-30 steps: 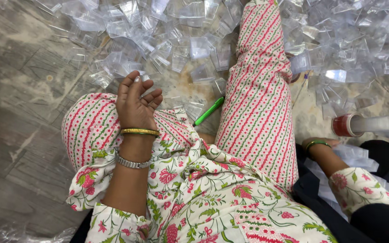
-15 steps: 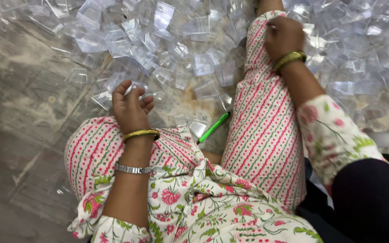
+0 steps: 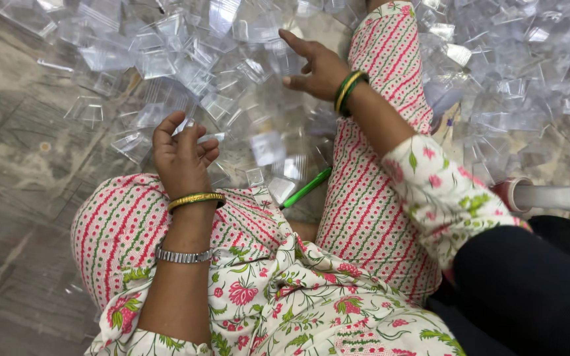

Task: The person sits on the floor among large piles of small transparent plastic cups and repeatedly picks up loose cups, aligns and nests them into stacks, and sets finished stacks aside. A green marker and a roll of tape lie nearby, and another person works with cups at the edge of the frame.

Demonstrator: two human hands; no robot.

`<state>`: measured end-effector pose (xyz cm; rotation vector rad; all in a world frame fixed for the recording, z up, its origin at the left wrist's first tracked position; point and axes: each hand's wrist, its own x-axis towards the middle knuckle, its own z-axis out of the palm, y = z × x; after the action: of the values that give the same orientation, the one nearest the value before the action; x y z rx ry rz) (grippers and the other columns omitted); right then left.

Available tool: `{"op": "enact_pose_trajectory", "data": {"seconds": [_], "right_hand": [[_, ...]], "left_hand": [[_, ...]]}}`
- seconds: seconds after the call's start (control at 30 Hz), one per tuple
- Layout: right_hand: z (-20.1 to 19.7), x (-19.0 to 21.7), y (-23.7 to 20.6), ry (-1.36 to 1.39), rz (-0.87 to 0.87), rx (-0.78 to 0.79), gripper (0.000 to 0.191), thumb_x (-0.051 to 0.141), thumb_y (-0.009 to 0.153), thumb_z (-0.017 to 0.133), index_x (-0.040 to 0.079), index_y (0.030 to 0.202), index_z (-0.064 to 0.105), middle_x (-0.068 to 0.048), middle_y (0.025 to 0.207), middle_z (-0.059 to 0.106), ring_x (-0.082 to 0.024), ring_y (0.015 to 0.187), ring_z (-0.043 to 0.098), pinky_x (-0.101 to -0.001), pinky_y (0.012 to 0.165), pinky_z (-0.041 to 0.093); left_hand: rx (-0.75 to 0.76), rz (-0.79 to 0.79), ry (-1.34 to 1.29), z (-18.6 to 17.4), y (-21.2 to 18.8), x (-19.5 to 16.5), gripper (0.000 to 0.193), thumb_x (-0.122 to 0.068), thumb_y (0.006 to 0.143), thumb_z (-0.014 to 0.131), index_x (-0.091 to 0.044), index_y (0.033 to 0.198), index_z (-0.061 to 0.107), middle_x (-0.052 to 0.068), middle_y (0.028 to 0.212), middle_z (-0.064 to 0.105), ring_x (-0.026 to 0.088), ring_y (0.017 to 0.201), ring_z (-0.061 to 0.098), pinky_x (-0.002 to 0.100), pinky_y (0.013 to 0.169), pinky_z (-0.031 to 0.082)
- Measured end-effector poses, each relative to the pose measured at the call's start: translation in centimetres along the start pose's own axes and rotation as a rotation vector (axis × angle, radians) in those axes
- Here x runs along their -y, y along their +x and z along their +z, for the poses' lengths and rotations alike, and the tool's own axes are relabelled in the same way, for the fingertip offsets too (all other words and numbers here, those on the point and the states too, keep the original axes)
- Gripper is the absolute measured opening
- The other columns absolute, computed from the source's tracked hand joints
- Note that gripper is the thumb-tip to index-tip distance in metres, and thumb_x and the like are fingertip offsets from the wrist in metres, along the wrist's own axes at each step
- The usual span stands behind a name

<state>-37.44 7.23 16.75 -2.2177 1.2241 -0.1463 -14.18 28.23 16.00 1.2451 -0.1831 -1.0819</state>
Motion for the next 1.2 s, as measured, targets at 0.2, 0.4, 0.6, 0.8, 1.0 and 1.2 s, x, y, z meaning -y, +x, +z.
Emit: {"op": "enact_pose_trajectory", "data": {"seconds": [0.2, 0.4, 0.6, 0.8, 1.0, 1.2], "right_hand": [[1.5, 6.1, -6.5, -0.172, 0.457, 0.143, 0.028, 0.037, 0.092, 0.072, 0.011, 0.100, 0.079, -0.013, 0.089, 0.079, -0.028, 0.083, 0.079, -0.0395, 0.086, 0.060], [7.1, 7.2, -10.8, -0.331, 0.366, 0.153, 0.044, 0.045, 0.081, 0.079, 0.006, 0.102, 0.072, -0.021, 0.101, 0.072, -0.038, 0.094, 0.069, -0.0498, 0.084, 0.054], [8.0, 5.1, -6.9, -0.198, 0.253, -0.136, 0.024, 0.029, 0.079, 0.078, 0.014, 0.098, 0.078, -0.018, 0.113, 0.063, -0.039, 0.098, 0.067, -0.0484, 0.086, 0.055], [8.0, 8.2, -9.5, -0.276, 0.387, 0.000, 0.049, 0.035, 0.086, 0.078, 0.011, 0.124, 0.058, -0.024, 0.125, 0.055, -0.046, 0.098, 0.066, -0.0551, 0.082, 0.053], [9.8, 9.9, -11.2, -0.285, 0.289, 0.221, 0.076, 0.026, 0.073, 0.087, 0.010, 0.136, 0.046, -0.022, 0.120, 0.063, -0.042, 0.107, 0.067, -0.0495, 0.089, 0.055], [6.2, 1.4, -6.8, 0.066, 0.311, -0.303, 0.032, 0.032, 0.082, 0.081, 0.018, 0.111, 0.076, -0.007, 0.107, 0.079, -0.025, 0.094, 0.077, -0.0372, 0.087, 0.060]], "left_hand": [[0.002, -0.014, -0.039, -0.7, 0.7, 0.8, 0.031, -0.017, 0.097, 0.065, -0.011, 0.127, 0.058, 0.005, 0.093, 0.068, 0.013, 0.068, 0.067, 0.026, 0.060, 0.056], [0.112, -0.096, 0.053, -0.7, 1.5, 1.9, 0.026, -0.021, 0.097, 0.065, -0.011, 0.122, 0.062, 0.003, 0.089, 0.068, 0.011, 0.063, 0.064, 0.025, 0.056, 0.053], [0.246, -0.070, 0.271, -0.9, 1.2, 2.7, 0.027, -0.023, 0.097, 0.067, -0.011, 0.122, 0.064, 0.001, 0.091, 0.068, 0.008, 0.065, 0.063, 0.022, 0.057, 0.052], [0.282, -0.019, 0.314, -1.5, 0.9, 2.8, 0.029, -0.022, 0.097, 0.068, -0.008, 0.122, 0.064, 0.002, 0.092, 0.068, 0.007, 0.068, 0.063, 0.022, 0.058, 0.052], [0.278, -0.009, 0.382, -1.4, 0.8, 2.6, 0.030, -0.024, 0.097, 0.069, -0.007, 0.122, 0.065, 0.002, 0.094, 0.069, 0.007, 0.070, 0.064, 0.022, 0.060, 0.054], [0.240, -0.013, 0.398, -1.4, 0.4, 2.2, 0.029, -0.023, 0.097, 0.068, -0.008, 0.121, 0.065, 0.000, 0.093, 0.069, 0.008, 0.069, 0.065, 0.023, 0.061, 0.055]]}}
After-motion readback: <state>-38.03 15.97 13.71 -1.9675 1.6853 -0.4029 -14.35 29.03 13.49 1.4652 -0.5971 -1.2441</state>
